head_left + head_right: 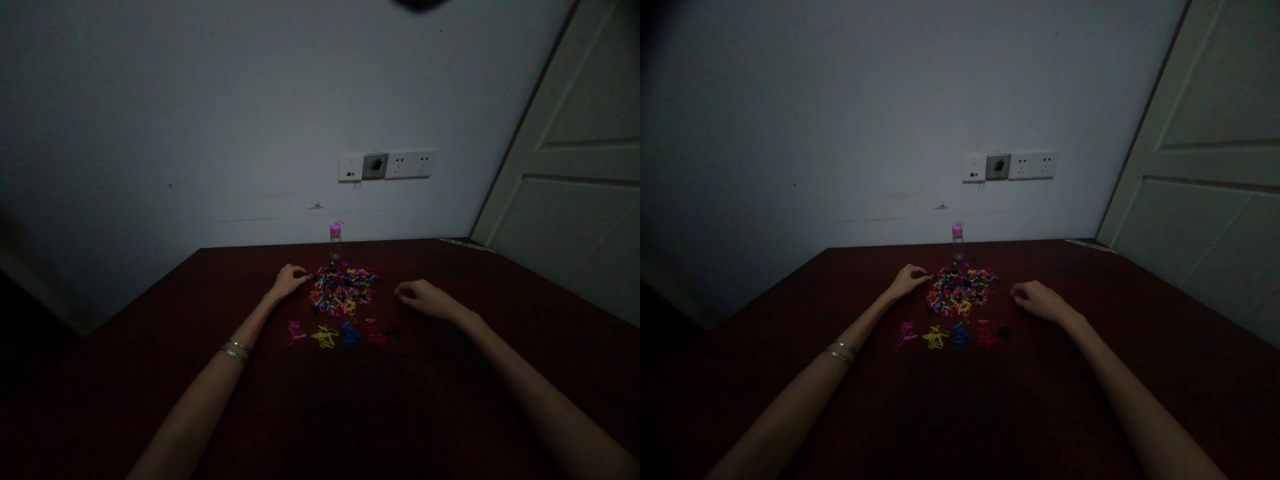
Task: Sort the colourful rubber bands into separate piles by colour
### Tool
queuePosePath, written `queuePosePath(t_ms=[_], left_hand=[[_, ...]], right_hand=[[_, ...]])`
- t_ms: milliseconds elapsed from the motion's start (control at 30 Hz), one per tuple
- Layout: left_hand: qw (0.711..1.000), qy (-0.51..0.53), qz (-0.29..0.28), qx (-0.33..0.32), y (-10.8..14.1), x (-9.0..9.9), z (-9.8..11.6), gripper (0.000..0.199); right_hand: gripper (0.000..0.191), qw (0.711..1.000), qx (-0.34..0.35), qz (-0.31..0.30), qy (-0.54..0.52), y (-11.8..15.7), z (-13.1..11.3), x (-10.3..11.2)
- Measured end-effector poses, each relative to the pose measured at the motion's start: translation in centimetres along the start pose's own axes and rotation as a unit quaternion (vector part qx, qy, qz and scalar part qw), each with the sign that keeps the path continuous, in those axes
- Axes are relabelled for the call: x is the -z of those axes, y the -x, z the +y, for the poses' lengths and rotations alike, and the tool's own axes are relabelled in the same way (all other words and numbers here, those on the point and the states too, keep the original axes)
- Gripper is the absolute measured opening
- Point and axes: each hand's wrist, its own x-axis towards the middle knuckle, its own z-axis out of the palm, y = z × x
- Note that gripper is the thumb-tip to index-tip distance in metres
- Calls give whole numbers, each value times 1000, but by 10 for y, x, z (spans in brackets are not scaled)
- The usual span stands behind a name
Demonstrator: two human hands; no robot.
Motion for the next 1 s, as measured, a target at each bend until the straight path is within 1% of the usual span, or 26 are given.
queuePosePath(t_ms=[100,267,467,600,833,933,1000], left_hand=[[1000,7,2,21,0,-3,5,30],[1000,-6,-12,16,0,-6,8,25],[999,-36,-7,21,-3,-11,15,23],[999,-39,0,1,-4,-14,15,19],[1000,-22,12,0,-3,-15,12,16],[1000,6,20,17,-4,-11,13,17],[999,35,7,20,-5,-2,17,18]], right_hand=[[22,1000,-11,0,9,-1,5,-2],[22,1000,-15,8,14,-3,9,-6],[24,1000,-11,21,16,-1,7,-7],[24,999,-16,23,15,-1,6,-7],[24,999,-21,20,17,-2,7,-7],[24,999,-28,17,14,-2,7,-7],[24,999,-32,16,13,-2,7,-7]])
